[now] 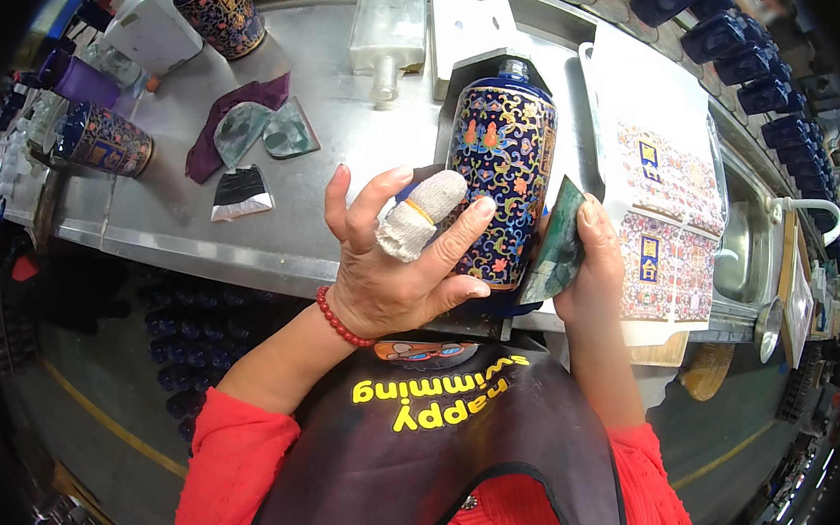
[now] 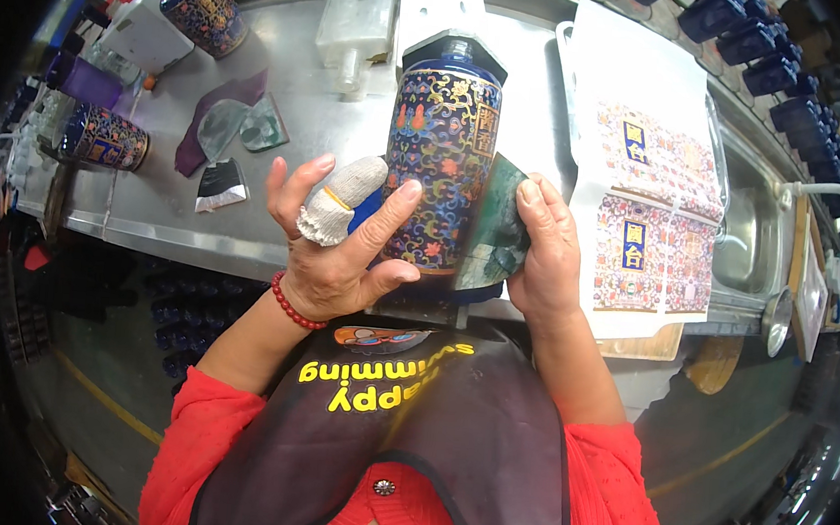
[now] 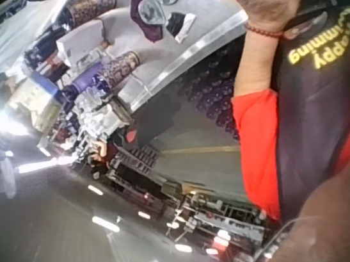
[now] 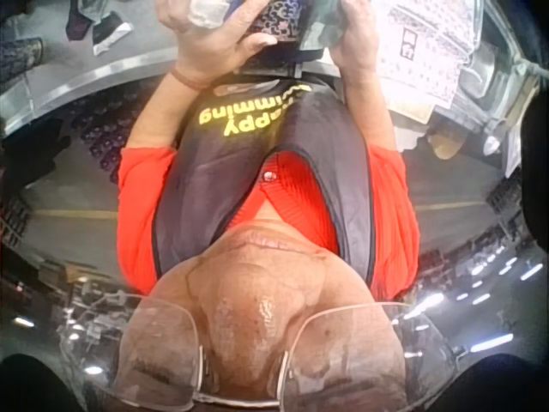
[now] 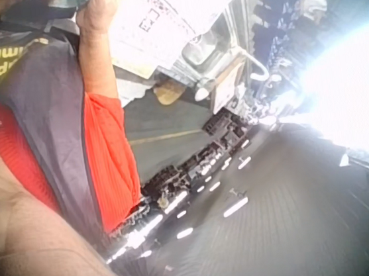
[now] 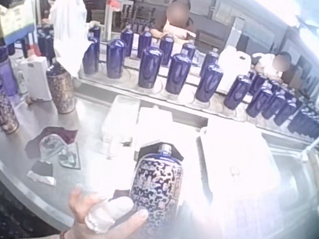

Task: The person picks up a decorated ceramic jar from a batch on the floor, places it on a blue cloth on a metal table, and rubs its surface with a green abrasive pad. The person rotates the jar to treat different sides and continues polishing the same jar throughout the clip.

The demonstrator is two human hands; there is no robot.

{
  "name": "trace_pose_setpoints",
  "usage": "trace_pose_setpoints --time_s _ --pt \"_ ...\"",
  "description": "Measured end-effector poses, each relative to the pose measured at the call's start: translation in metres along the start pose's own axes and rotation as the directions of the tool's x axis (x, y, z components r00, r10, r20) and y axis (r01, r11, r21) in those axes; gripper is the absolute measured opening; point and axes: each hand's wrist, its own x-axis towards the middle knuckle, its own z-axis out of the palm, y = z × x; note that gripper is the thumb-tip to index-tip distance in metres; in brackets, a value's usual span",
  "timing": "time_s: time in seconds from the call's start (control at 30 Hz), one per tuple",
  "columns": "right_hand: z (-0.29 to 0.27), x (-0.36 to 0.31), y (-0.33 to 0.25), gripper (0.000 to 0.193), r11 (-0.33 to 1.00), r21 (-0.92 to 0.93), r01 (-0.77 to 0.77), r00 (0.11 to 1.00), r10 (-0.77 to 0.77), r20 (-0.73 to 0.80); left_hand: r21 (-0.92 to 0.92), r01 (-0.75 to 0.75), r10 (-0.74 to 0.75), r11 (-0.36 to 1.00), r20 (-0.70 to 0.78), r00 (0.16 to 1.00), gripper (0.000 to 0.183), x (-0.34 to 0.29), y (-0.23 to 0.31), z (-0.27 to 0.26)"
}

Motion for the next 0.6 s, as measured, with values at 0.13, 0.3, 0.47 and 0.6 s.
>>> trace_pose_setpoints --time_s 0.13,0.3,0.47,0.6 --pt "-0.001 0.000 -0.001 0.025 1.000 0.028 -0.013 0.999 0.012 0.045 0.029 -0.047 0.047 0.998 -0.010 0.999 0.054 0.001 -0.006 -0.001" --pt "0.001 -0.002 -0.001 0.030 0.996 0.090 -0.021 0.999 0.017 0.044 0.033 -0.106 0.109 0.994 -0.104 0.989 0.051 0.002 -0.007 0.001" --pt "-0.002 -0.004 0.001 0.026 0.992 0.127 -0.016 0.997 0.007 0.075 0.020 -0.069 0.069 0.997 -0.039 0.997 0.052 0.002 -0.004 0.001" --pt "0.002 -0.007 -0.011 0.024 0.994 0.093 -0.052 0.992 0.041 0.120 0.001 -0.039 0.039 0.999 -0.015 0.999 0.051 0.001 -0.005 -0.001"
